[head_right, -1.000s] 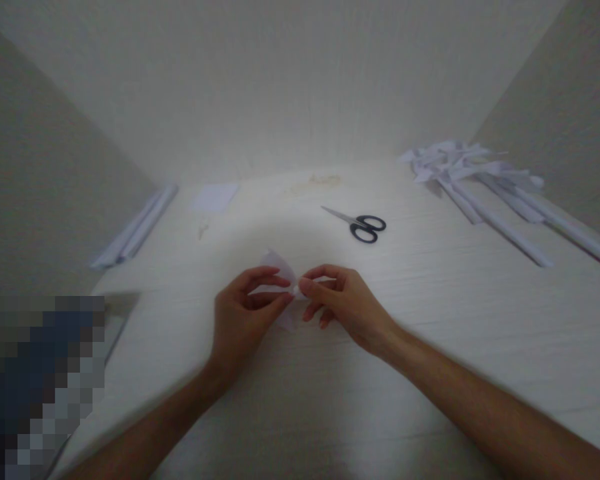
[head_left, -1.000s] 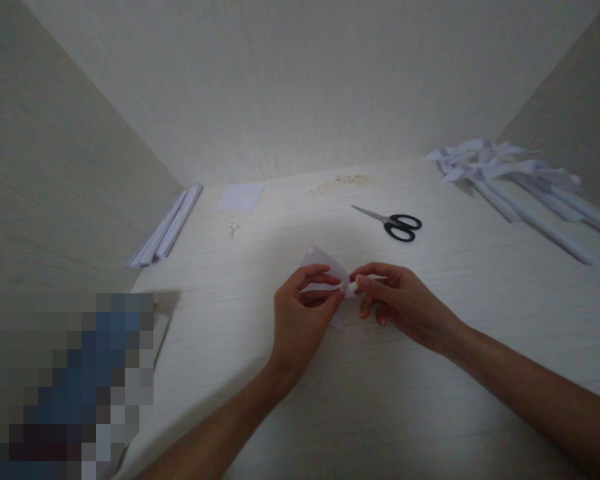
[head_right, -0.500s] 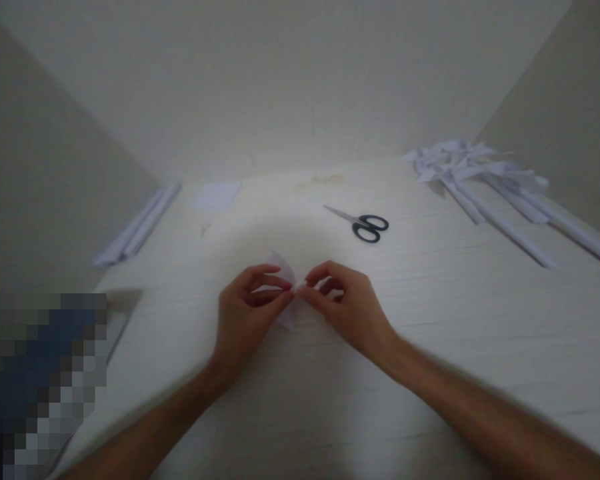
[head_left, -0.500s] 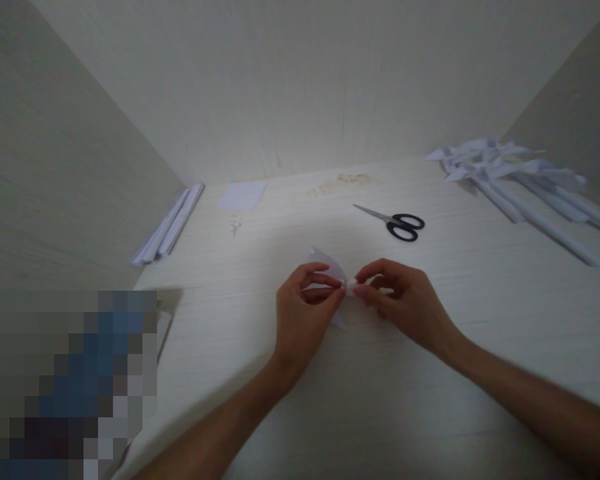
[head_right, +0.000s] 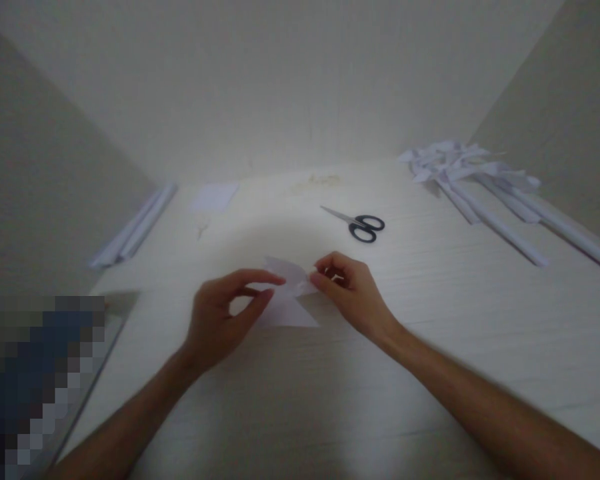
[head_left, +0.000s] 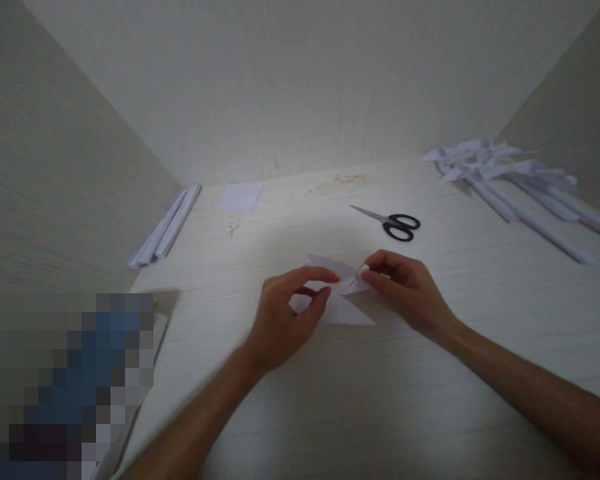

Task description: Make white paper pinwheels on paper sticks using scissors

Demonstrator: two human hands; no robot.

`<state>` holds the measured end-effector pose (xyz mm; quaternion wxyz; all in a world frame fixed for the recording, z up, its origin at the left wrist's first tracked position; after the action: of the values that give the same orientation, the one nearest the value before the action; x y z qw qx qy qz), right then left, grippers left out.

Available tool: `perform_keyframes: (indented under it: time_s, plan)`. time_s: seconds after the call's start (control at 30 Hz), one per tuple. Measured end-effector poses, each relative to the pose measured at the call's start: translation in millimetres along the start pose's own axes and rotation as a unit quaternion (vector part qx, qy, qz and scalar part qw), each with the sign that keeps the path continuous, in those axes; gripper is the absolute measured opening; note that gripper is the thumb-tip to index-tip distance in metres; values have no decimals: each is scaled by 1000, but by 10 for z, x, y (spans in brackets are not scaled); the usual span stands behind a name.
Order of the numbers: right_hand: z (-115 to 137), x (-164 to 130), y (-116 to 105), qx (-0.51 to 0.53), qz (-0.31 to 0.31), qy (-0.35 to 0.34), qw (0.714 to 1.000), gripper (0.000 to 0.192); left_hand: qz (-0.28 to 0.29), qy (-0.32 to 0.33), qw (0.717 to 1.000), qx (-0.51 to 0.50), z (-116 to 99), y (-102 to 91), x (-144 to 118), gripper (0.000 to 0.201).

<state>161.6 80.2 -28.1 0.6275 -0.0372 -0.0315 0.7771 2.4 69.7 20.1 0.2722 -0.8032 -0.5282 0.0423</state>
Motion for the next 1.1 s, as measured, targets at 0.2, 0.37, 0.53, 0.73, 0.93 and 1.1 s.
perform_keyframes:
  time_s: [0.2, 0.37, 0.53, 0.73, 0.93, 1.1]
  plan:
    - [-84, 30, -95, 91, 3, 24, 996, 12, 177, 148, 963, 137, -109, -116, -55, 37]
    - [-92, 51, -92, 109, 6, 27, 994, 10, 215, 151, 943, 203, -148, 50, -106, 24]
    - [-77, 53, -88, 86, 10, 20, 996, 10, 218, 174, 923, 265, -192, 172, -123, 16]
    - [-52, 43, -83, 44, 10, 22, 999, 12, 243, 150, 912, 294, -119, 246, -119, 6]
    - [-25, 61, -80, 4, 11, 8, 1000, 12, 275, 103, 905, 309, -51, 292, -96, 6]
    - [-21, 49, -61, -10, 25, 19, 999, 13, 287, 79, 904, 307, 25, 302, -83, 9]
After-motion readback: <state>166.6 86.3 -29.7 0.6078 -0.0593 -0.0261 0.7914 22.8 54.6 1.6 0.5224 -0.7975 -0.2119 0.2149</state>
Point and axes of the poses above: each hand's wrist, its own x-axis towards the middle knuckle, its own y-axis out of the palm, z = x × y, the point moved 7 cm from there along x, towards the middle knuckle, and after that the axes turned 9 degrees about z, right-handed, at the moved point
